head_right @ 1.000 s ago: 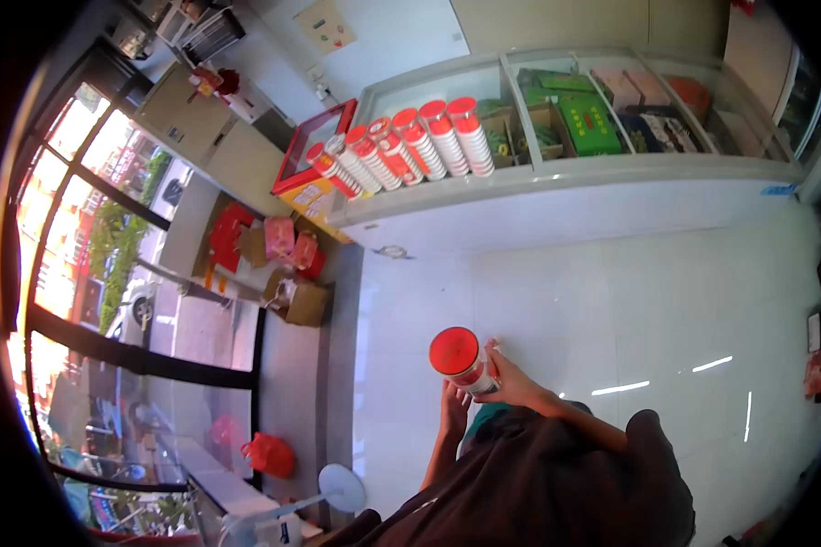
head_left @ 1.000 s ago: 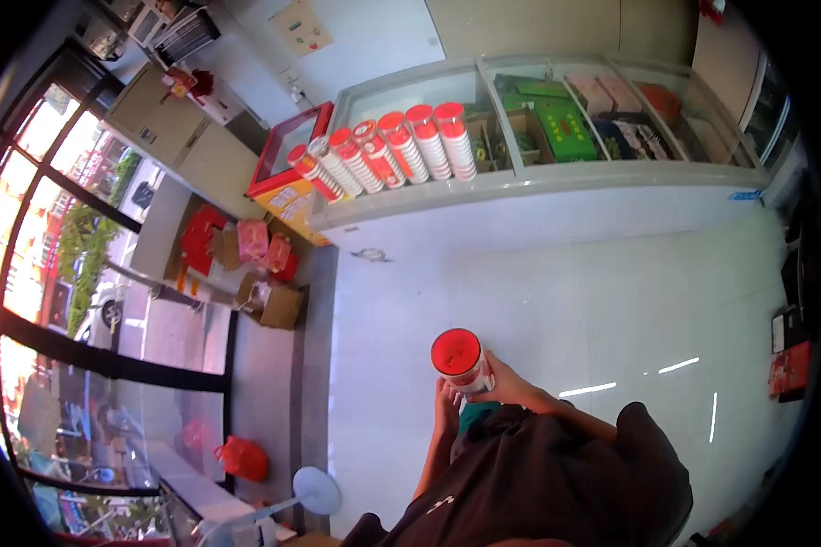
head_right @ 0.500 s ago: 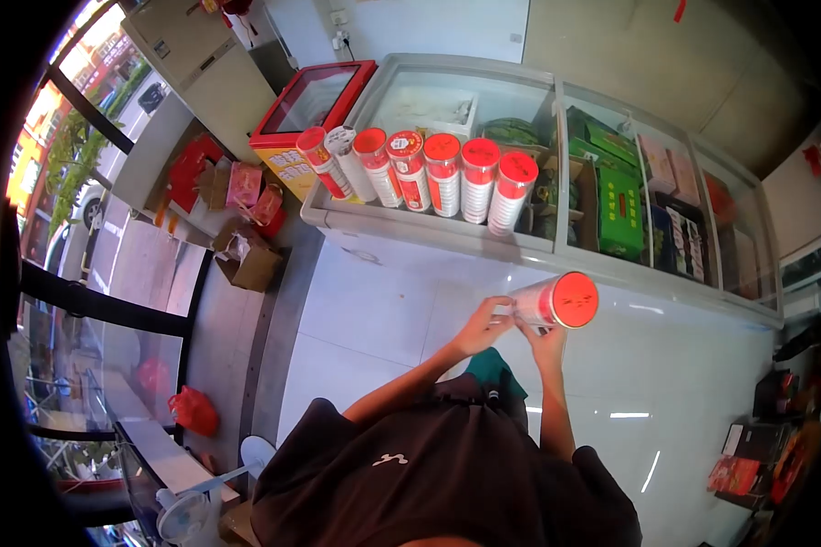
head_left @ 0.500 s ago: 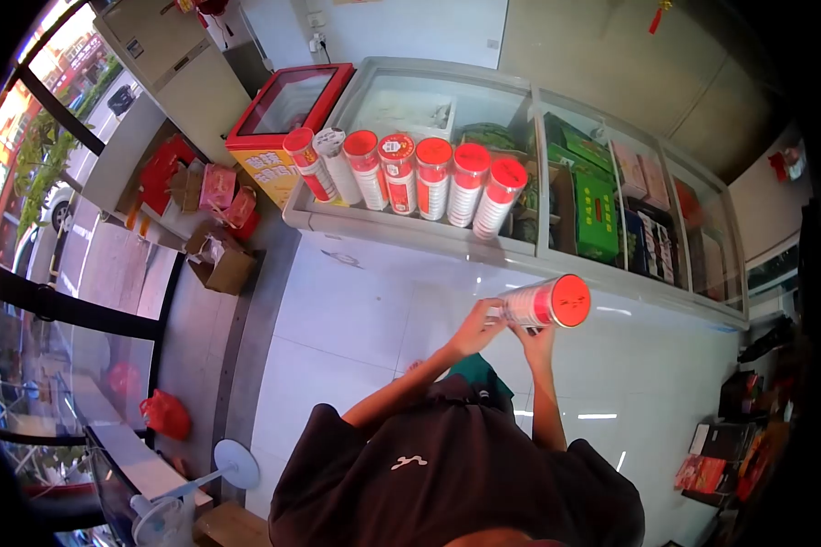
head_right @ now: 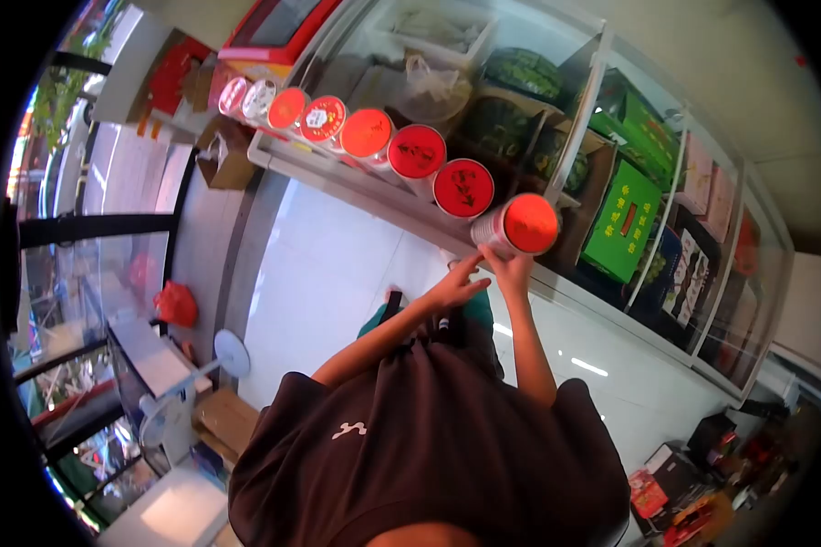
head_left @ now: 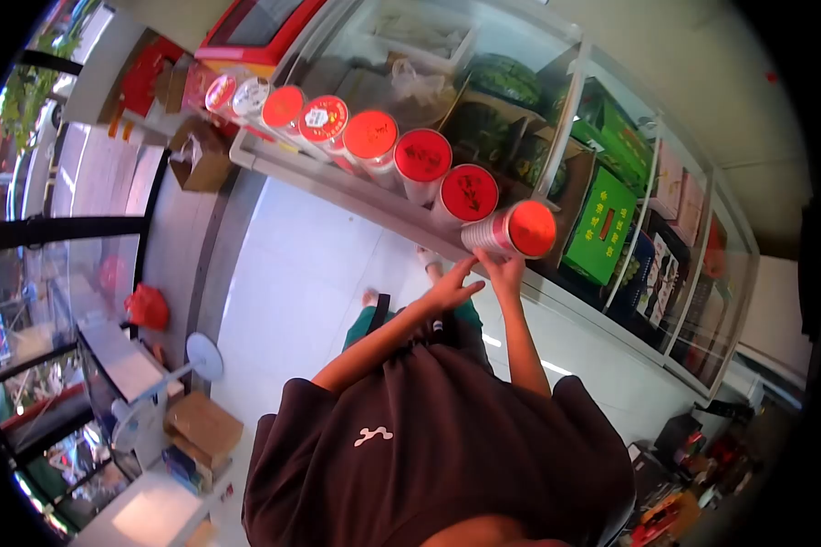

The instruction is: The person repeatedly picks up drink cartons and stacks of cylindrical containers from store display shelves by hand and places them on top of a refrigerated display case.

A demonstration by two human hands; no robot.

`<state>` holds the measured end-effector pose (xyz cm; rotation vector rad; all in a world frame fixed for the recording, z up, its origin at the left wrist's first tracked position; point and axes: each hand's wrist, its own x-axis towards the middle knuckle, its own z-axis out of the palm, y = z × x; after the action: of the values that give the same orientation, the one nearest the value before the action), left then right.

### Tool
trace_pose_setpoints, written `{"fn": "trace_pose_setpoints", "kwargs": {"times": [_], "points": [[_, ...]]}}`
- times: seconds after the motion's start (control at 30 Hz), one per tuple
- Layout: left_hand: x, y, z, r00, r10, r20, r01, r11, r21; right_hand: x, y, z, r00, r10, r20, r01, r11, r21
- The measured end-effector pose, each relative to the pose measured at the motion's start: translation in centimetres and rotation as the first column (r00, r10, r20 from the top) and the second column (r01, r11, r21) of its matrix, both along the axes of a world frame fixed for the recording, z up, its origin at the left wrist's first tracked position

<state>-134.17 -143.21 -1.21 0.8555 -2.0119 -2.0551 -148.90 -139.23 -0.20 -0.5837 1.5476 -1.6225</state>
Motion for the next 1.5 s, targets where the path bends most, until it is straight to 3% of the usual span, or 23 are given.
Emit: {"fn": "trace_pose_setpoints", "kwargs": {"times": [0.07, 0.17, 0.33, 0.37, 0.47, 0.53, 0.6, 0.63, 0.67, 0.7, 0.77, 0.83, 0.9, 0.97, 1.07, 1.13, 1.2, 1.23, 1.27, 1.33, 1.4, 1.47, 1.5], "points": [[-1.2, 0.4, -1.1, 0.995, 0.099, -0.034, -0.095, 0.99, 0.104, -1.8, -0.4, -1.4, 0.951, 0.111, -0.288, -0.104, 0.994, 0.04], [-3.3, 0.2, -1.4, 0.96, 0.25, -0.127, -0.219, 0.951, 0.218, -2.7, -1.5, -0.1, 0.892, 0.18, -0.415, -0.131, 0.981, 0.145], [-3.7, 0.3, -0.3, 0.965, 0.262, -0.029, -0.261, 0.965, 0.032, -3.5, -1.7, -1.6, 0.92, 0.294, -0.258, -0.255, 0.951, 0.176], [-3.5, 0.6, -0.4, 0.963, 0.266, 0.046, -0.262, 0.963, -0.066, -2.8, -1.6, -0.8, 0.942, 0.172, -0.287, -0.177, 0.984, 0.007], [-2.1, 2.8, -1.0, 0.893, 0.446, -0.051, -0.449, 0.884, -0.131, -0.9, 1.0, -2.1, 0.954, 0.081, -0.288, -0.014, 0.974, 0.226], [0.7, 5.6, 1.2, 0.808, 0.589, 0.035, -0.576, 0.801, -0.164, 1.2, 4.4, -3.4, 0.931, 0.246, -0.271, -0.154, 0.935, 0.318], [4.8, 8.8, -0.4, 0.695, 0.719, -0.022, -0.713, 0.684, -0.153, 3.9, 6.3, -5.0, 0.815, 0.568, -0.119, -0.504, 0.794, 0.339], [7.2, 11.4, 1.0, 0.602, 0.798, 0.011, -0.794, 0.601, -0.092, 4.7, 7.5, -7.4, 0.713, 0.7, 0.023, -0.677, 0.68, 0.282], [8.7, 13.7, 0.0, 0.467, 0.881, 0.077, -0.861, 0.473, -0.185, 6.5, 8.1, -7.2, 0.549, 0.825, 0.134, -0.816, 0.494, 0.3], [10.9, 16.8, 1.6, 0.329, 0.929, 0.171, -0.923, 0.355, -0.148, 8.7, 8.4, -6.9, 0.369, 0.907, 0.204, -0.857, 0.246, 0.453], [14.8, 22.9, -2.7, 0.062, 0.987, 0.149, -0.989, 0.08, -0.123, 13.4, 10.0, -5.5, -0.023, 0.955, 0.296, -0.831, -0.183, 0.525], [17.6, 29.6, -4.0, -0.258, 0.966, 0.014, -0.951, -0.251, -0.182, 17.5, 12.0, -4.0, -0.262, 0.929, 0.263, -0.719, -0.37, 0.589], [19.7, 38.6, -4.4, -0.658, 0.744, 0.114, -0.751, -0.638, -0.169, 20.8, 14.6, -8.3, -0.561, 0.802, 0.207, -0.598, -0.565, 0.568], [21.0, 46.9, -2.8, -0.931, 0.333, 0.147, -0.349, -0.932, -0.099, 25.9, 17.9, -8.7, -0.691, 0.682, 0.24, -0.464, -0.673, 0.576], [20.6, 55.5, -5.1, -0.998, -0.004, 0.063, 0.008, -0.998, 0.058, 31.7, 23.2, -8.5, -0.806, 0.551, 0.216, -0.309, -0.704, 0.64], [19.5, 61.5, -7.3, -0.977, -0.054, 0.204, 0.126, -0.926, 0.355, 35.1, 27.0, -8.7, -0.844, 0.513, 0.156, -0.283, -0.674, 0.683], [15.8, 66.0, -5.9, -0.942, -0.221, 0.251, 0.312, -0.853, 0.419, 37.1, 29.8, -8.4, -0.922, 0.368, 0.123, -0.15, -0.631, 0.761], [13.6, 67.6, -7.1, -0.903, -0.329, 0.275, 0.41, -0.851, 0.328, 38.3, 31.1, -8.3, -0.925, 0.356, 0.132, -0.136, -0.636, 0.76], [11.2, 68.8, -10.1, -0.856, -0.428, 0.291, 0.496, -0.837, 0.23, 39.9, 31.9, -8.8, -0.978, 0.153, 0.14, 0.011, -0.635, 0.772], [4.9, 72.3, -15.8, -0.823, -0.405, 0.399, 0.456, -0.889, 0.037, 43.3, 33.9, -10.8, -0.985, -0.036, 0.169, 0.155, -0.614, 0.774], [-2.3, 74.1, -19.7, -0.646, -0.309, 0.698, 0.302, -0.943, -0.138, 45.9, 36.3, -11.0, -0.996, 0.016, 0.086, 0.058, -0.616, 0.786], [-7.0, 73.8, -18.6, -0.362, -0.466, 0.807, 0.289, -0.879, -0.378, 50.0, 38.7, -12.5, -0.987, 0.156, -0.024, -0.11, -0.573, 0.812], [-9.3, 74.1, -17.5, -0.283, -0.345, 0.895, 0.303, -0.917, -0.258, 52.4, 39.6, -14.2, -0.974, 0.227, 0.011, -0.125, -0.575, 0.808]]}}
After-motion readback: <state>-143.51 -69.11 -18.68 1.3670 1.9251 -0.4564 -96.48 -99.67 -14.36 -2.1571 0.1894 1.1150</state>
